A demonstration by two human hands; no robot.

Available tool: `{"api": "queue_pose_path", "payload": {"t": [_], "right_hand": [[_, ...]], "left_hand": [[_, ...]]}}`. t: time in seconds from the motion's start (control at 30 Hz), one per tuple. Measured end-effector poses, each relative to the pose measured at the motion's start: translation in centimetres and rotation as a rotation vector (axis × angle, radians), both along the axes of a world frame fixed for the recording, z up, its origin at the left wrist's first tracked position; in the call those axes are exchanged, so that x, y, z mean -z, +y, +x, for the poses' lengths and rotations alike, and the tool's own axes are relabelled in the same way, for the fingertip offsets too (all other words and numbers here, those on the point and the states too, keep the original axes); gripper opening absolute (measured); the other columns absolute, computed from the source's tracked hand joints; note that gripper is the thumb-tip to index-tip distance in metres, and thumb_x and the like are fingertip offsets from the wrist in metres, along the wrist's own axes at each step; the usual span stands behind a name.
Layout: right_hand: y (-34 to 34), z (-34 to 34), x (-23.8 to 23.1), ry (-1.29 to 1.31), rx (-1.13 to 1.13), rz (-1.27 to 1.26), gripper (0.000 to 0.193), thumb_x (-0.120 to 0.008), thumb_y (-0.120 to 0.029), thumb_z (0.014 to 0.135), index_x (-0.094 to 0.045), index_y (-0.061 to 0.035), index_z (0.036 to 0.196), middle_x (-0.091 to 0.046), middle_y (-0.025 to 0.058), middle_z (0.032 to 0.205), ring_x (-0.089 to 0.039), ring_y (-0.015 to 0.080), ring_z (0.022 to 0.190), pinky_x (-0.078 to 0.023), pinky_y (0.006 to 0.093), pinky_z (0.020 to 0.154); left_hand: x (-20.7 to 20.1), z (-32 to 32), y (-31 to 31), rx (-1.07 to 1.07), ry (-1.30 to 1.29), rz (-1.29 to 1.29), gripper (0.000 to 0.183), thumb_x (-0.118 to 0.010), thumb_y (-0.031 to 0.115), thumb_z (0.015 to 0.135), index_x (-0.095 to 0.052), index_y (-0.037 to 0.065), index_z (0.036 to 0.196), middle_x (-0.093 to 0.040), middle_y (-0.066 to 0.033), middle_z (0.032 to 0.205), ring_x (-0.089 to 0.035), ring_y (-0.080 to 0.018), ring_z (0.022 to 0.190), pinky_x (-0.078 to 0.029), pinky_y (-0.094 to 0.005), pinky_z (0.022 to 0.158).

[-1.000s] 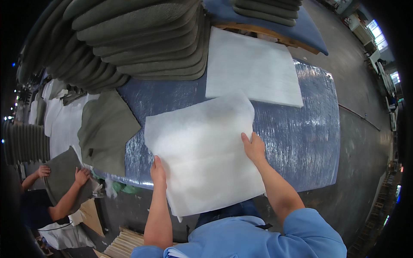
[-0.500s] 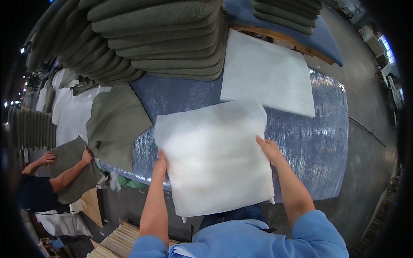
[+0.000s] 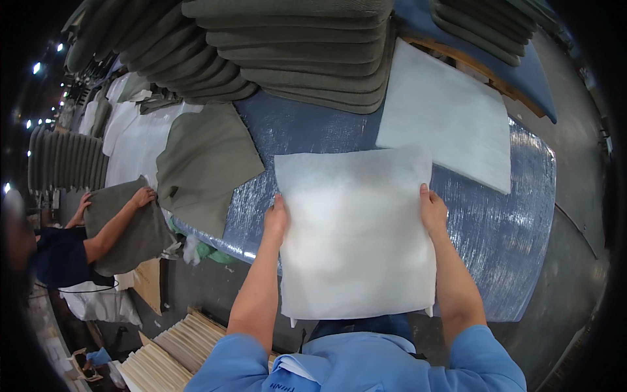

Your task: The person folds a white nonwoven fabric sheet on a work table in a factory setting. The person smooths the sheet, folds it in half, then rolls it tightly into a cylindrical bundle.

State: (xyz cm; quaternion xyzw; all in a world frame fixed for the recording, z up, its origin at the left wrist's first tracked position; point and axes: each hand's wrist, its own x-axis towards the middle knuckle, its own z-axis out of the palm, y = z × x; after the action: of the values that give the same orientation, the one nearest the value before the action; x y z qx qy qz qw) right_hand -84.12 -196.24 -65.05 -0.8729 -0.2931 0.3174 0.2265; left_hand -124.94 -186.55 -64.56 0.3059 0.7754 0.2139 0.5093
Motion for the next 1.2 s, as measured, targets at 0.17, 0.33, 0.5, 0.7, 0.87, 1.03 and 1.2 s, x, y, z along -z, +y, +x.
{"api": "queue_pose_path", "payload": {"t": [0.17,0.33,0.5,0.7,0.87,1.03,1.2], "right_hand": [[1.8,-0.4,-0.5,0.087,0.078,-0.065,0.095,-0.042,-0.076,0.102,-0.065,0.0118,0.133,-0.067,0.0335,0.133,-0.060,0.0468,0.131,-0.044,0.0459,0.114],[2.6,2.3,3.2,0.288,0.201,-0.055,0.106,-0.039,-0.082,0.100,-0.061,0.0146,0.136,-0.061,0.0346,0.140,-0.056,0.0433,0.137,-0.042,0.0448,0.116],[0.4,5.4,-0.3,0.300,0.115,-0.075,0.101,-0.038,-0.076,0.104,-0.050,0.0126,0.149,-0.053,0.0295,0.154,-0.052,0.0385,0.142,-0.037,0.0455,0.120],[-8.6,2.5,-2.9,0.390,0.150,0.010,0.093,-0.043,-0.071,0.106,-0.057,0.0137,0.143,-0.063,0.0268,0.142,-0.060,0.0322,0.132,-0.044,0.0419,0.112],[-8.5,-0.3,-0.2,0.533,0.147,0.052,0.089,-0.046,-0.069,0.106,-0.062,0.0138,0.135,-0.067,0.0244,0.135,-0.064,0.0310,0.124,-0.047,0.0385,0.108],[-7.7,-0.3,1.9,0.511,0.310,0.055,0.088,-0.049,-0.069,0.105,-0.065,0.0129,0.130,-0.070,0.0207,0.125,-0.066,0.0290,0.116,-0.049,0.0388,0.104],[-10.4,1.0,-1.8,0.286,0.138,0.049,0.082,-0.052,-0.066,0.105,-0.066,0.0110,0.130,-0.071,0.0177,0.122,-0.067,0.0266,0.109,-0.051,0.0398,0.099]], "left_hand": [[2.1,-1.0,1.3,-0.021,-0.084,-0.031,0.091,-0.044,0.065,0.107,-0.049,-0.016,0.147,-0.054,-0.0297,0.153,-0.051,-0.0382,0.144,-0.041,-0.0415,0.117],[2.1,-0.7,2.8,-0.129,-0.301,-0.148,0.086,-0.043,0.062,0.109,-0.050,-0.016,0.146,-0.055,-0.0278,0.152,-0.055,-0.0374,0.139,-0.045,-0.0418,0.112],[-0.8,-5.3,4.9,0.366,0.358,-0.062,0.086,-0.039,0.067,0.108,-0.058,-0.010,0.143,-0.066,-0.0229,0.140,-0.064,-0.0341,0.124,-0.051,-0.0450,0.102],[-3.5,-6.6,-6.6,0.134,-0.090,-0.423,0.079,-0.042,0.067,0.108,-0.058,0.000,0.148,-0.065,-0.0187,0.143,-0.064,-0.0264,0.119,-0.049,-0.0413,0.103],[2.7,-6.2,-13.8,-0.147,-0.236,-0.210,0.083,-0.045,0.065,0.108,-0.048,-0.004,0.153,-0.061,-0.0157,0.146,-0.061,-0.0254,0.128,-0.045,-0.0379,0.113],[-0.1,-5.6,-11.9,-0.212,-0.446,-0.259,0.083,-0.046,0.065,0.108,-0.051,-0.006,0.151,-0.061,-0.0168,0.146,-0.062,-0.0248,0.128,-0.048,-0.0381,0.109],[-0.8,-9.9,-14.1,0.031,-0.054,-0.131,0.082,-0.047,0.065,0.108,-0.055,-0.008,0.146,-0.064,-0.0199,0.142,-0.062,-0.0254,0.130,-0.048,-0.0382,0.109]]}}
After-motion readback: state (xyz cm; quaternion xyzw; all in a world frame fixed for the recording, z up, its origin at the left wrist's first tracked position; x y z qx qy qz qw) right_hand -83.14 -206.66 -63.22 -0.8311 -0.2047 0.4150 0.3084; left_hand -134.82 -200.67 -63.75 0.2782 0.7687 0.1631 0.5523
